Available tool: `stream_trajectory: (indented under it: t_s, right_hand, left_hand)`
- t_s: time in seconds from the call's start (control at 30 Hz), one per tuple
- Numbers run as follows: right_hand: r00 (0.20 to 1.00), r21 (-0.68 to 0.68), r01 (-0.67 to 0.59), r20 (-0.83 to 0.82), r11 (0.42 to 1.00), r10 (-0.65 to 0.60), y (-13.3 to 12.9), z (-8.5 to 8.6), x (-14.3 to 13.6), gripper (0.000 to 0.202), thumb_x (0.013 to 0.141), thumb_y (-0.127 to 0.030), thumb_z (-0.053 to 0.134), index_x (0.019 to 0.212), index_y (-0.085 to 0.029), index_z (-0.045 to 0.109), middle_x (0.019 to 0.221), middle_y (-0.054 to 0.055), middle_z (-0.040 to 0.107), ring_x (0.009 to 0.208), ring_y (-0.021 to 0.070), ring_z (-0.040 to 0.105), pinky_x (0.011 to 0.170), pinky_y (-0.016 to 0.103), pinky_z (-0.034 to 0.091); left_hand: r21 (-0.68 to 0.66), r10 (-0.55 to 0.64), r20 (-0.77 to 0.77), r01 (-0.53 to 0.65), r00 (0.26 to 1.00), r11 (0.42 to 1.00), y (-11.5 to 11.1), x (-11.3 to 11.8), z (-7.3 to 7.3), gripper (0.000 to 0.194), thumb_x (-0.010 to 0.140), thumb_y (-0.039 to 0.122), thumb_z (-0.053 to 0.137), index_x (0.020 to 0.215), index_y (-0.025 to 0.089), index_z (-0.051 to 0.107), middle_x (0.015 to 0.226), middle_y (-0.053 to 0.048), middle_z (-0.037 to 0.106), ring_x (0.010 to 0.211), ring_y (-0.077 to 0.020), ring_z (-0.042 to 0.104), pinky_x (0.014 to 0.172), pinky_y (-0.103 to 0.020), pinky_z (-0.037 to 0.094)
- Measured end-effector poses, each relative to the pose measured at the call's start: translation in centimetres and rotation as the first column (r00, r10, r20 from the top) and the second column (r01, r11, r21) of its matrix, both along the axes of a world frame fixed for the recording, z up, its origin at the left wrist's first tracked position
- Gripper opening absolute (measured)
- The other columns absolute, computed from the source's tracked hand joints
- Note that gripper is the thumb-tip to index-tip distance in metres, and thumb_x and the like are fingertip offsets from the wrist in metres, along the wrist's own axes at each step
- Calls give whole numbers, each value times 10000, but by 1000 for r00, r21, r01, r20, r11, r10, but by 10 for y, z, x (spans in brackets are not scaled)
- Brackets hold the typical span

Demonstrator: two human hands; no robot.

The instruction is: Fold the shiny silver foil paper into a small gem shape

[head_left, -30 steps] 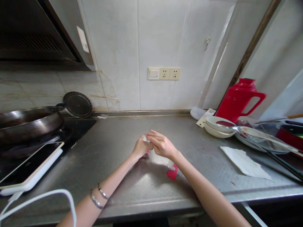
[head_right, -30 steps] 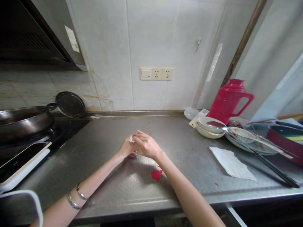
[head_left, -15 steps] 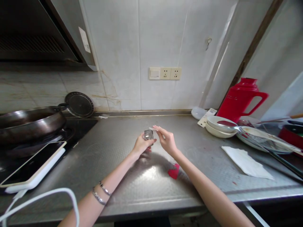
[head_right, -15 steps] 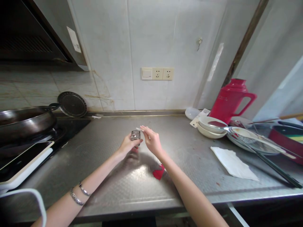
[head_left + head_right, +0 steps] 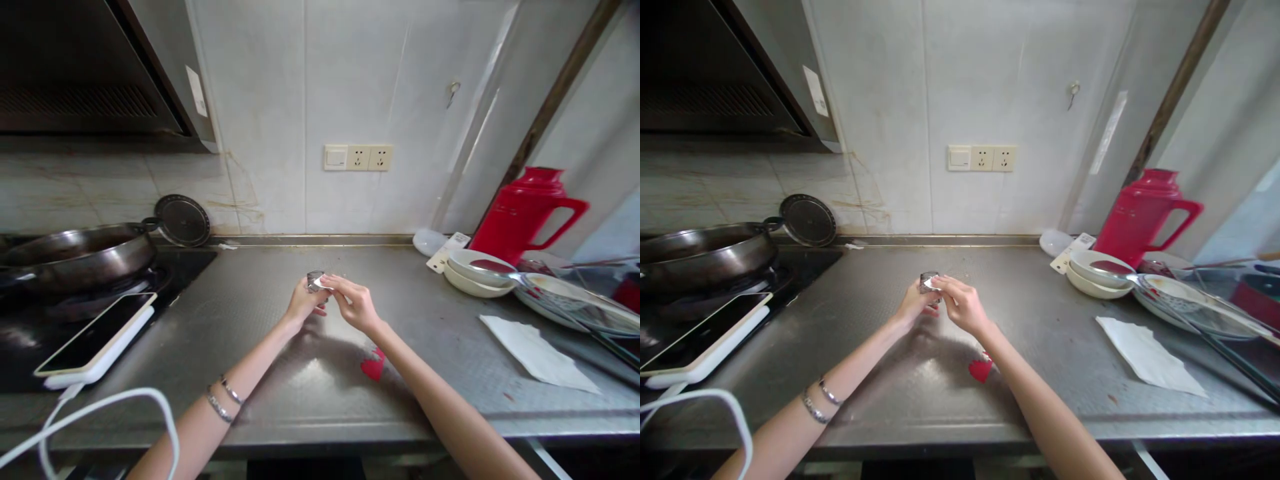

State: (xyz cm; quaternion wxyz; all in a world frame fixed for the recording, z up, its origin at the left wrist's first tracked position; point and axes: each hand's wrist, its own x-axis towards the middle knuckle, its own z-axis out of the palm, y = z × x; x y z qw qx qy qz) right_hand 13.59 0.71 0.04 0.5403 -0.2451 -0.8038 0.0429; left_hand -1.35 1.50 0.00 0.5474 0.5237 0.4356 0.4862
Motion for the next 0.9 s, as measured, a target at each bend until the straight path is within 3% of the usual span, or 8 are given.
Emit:
stream_trajectory:
  t_s: [0.13, 0.27, 0.43, 0.57, 0.63, 0.7, 0.8, 0.9]
  right_hand:
    - [976, -182, 106, -167, 978, -137, 0, 1, -2, 254, 933, -260, 454, 1036, -239, 686, 1022, 49, 732, 922, 199, 698, 796, 305, 560]
    - [936, -245, 185, -250, 952, -246, 10, -4, 2, 281, 945, -327, 433, 1063, -220, 664, 1081, 67, 713, 948, 205, 684, 819, 321, 535]
    - [991, -396, 10, -118, 918, -62, 16, -13, 3, 357, 967, -377, 357, 1153, -229, 623, 1199, 83, 658, 1108, 214, 616, 940, 377, 486]
    - [990, -463, -127, -1, 878, 142, 14, -19, 1, 514, 890, -416, 522, 1372, -260, 433, 1462, 88, 408, 1331, 246, 407, 1084, 461, 351]
    - [986, -450, -114, 59, 886, 157, 14, -24, -2, 743, 781, -406, 670, 1429, -268, 333, 1510, 108, 315, 1365, 277, 343, 1095, 492, 327]
    - [988, -417, -91, 73, 904, 133, 15, -28, -5, 832, 722, -360, 729, 1436, -263, 312, 1510, 126, 304, 1369, 288, 328, 1088, 496, 336]
    - [995, -383, -83, 14, 920, 96, 16, -30, -6, 766, 722, -302, 719, 1399, -261, 363, 1456, 125, 377, 1339, 277, 367, 1032, 459, 412]
    - [993, -414, -93, -107, 905, 53, 19, -25, -3, 704, 704, -314, 726, 1341, -248, 432, 1375, 126, 459, 1238, 276, 474, 921, 413, 497]
  left_hand:
    - [-63, -70, -26, 68, 997, 996, 6, -7, 0, 527, 573, 367, 818, 992, 152, 582, 695, 12, 594, 490, -96, 562, 426, -227, 501]
    - [-142, -112, 0, 111, 994, 984, 6, -9, 1, 558, 560, 443, 828, 946, 142, 560, 687, -6, 606, 474, -101, 565, 430, -232, 506]
    - [-215, -206, 25, 206, 978, 955, 8, -12, -2, 613, 580, 592, 764, 943, 133, 585, 663, -20, 604, 476, -119, 579, 476, -272, 541]
    - [-219, -206, 52, 213, 977, 952, 11, -14, -8, 599, 664, 624, 685, 1008, 139, 614, 656, -10, 574, 508, -114, 571, 502, -263, 543]
    - [-203, -195, 69, 205, 978, 957, 11, -14, -9, 592, 679, 616, 677, 1021, 136, 623, 662, -13, 567, 539, -120, 565, 497, -255, 534]
    - [-201, -183, 67, 193, 981, 960, 10, -12, -9, 608, 674, 616, 681, 1034, 130, 620, 691, -31, 586, 562, -131, 567, 489, -253, 525]
    - [-181, -216, 45, 221, 975, 958, 8, -12, -6, 643, 684, 627, 664, 1074, 119, 601, 775, -72, 628, 576, -138, 587, 508, -267, 530]
    - [-114, -309, -17, 305, 951, 946, 8, -15, -4, 774, 664, 576, 715, 1262, 143, 483, 858, -97, 652, 553, -130, 601, 553, -305, 544]
